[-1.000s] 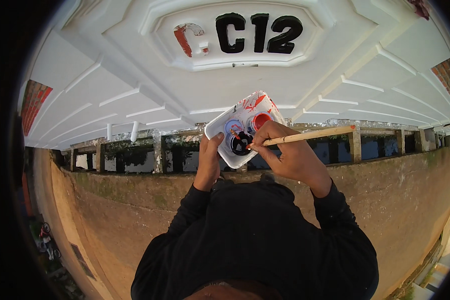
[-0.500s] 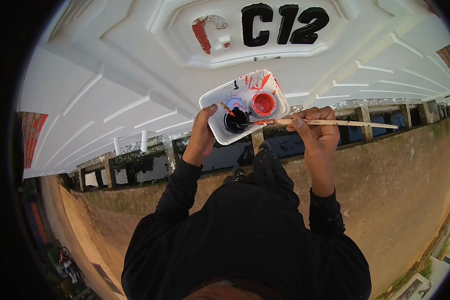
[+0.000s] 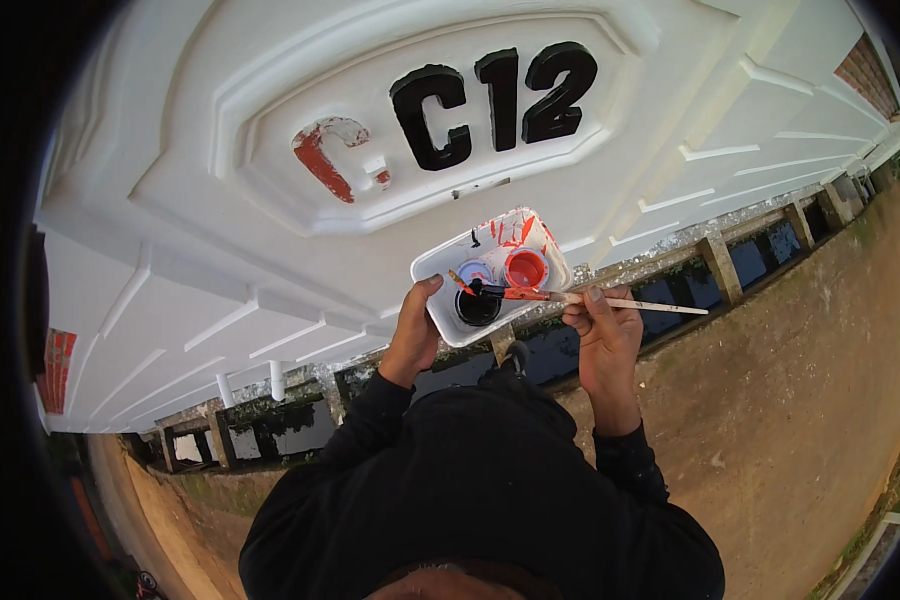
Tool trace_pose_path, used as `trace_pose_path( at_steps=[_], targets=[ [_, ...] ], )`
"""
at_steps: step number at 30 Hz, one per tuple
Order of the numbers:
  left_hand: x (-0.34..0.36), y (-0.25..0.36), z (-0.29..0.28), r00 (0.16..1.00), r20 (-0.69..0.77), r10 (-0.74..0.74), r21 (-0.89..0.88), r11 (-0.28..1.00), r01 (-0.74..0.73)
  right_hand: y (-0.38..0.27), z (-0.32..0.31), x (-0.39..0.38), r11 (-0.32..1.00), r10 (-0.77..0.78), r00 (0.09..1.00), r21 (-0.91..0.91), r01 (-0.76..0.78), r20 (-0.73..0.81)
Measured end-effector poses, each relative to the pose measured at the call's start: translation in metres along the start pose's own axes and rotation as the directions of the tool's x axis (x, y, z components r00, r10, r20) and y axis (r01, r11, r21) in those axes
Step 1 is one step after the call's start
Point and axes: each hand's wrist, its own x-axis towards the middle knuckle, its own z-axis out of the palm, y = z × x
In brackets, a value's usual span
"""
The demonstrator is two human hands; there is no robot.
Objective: Painting raised numbers on a white outdoor wall.
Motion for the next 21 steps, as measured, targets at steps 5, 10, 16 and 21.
trace_pose_path(
  at_steps=[5,10,16,21],
  targets=[
    [0.051,-0.001,0.016,0.998,0.060,0.031,0.021,0.999,-0.032,-0.007,-0.005,0.030,0.984,-0.078,0.993,-0.169,0.063,-0.085],
    [0.085,0.013,0.042,0.996,0.093,-0.006,0.034,0.999,0.002,-0.025,0.004,0.055,0.925,-0.263,0.960,-0.309,0.222,-0.099],
    [0.125,0.025,0.053,0.975,0.203,-0.090,0.110,0.992,0.069,-0.041,0.005,0.067,0.850,-0.427,0.898,-0.387,0.358,-0.109],
    [0.164,0.041,0.056,0.920,0.343,-0.187,0.173,0.976,0.134,-0.018,0.010,0.076,0.823,-0.497,0.849,-0.408,0.395,-0.180]
  ],
)
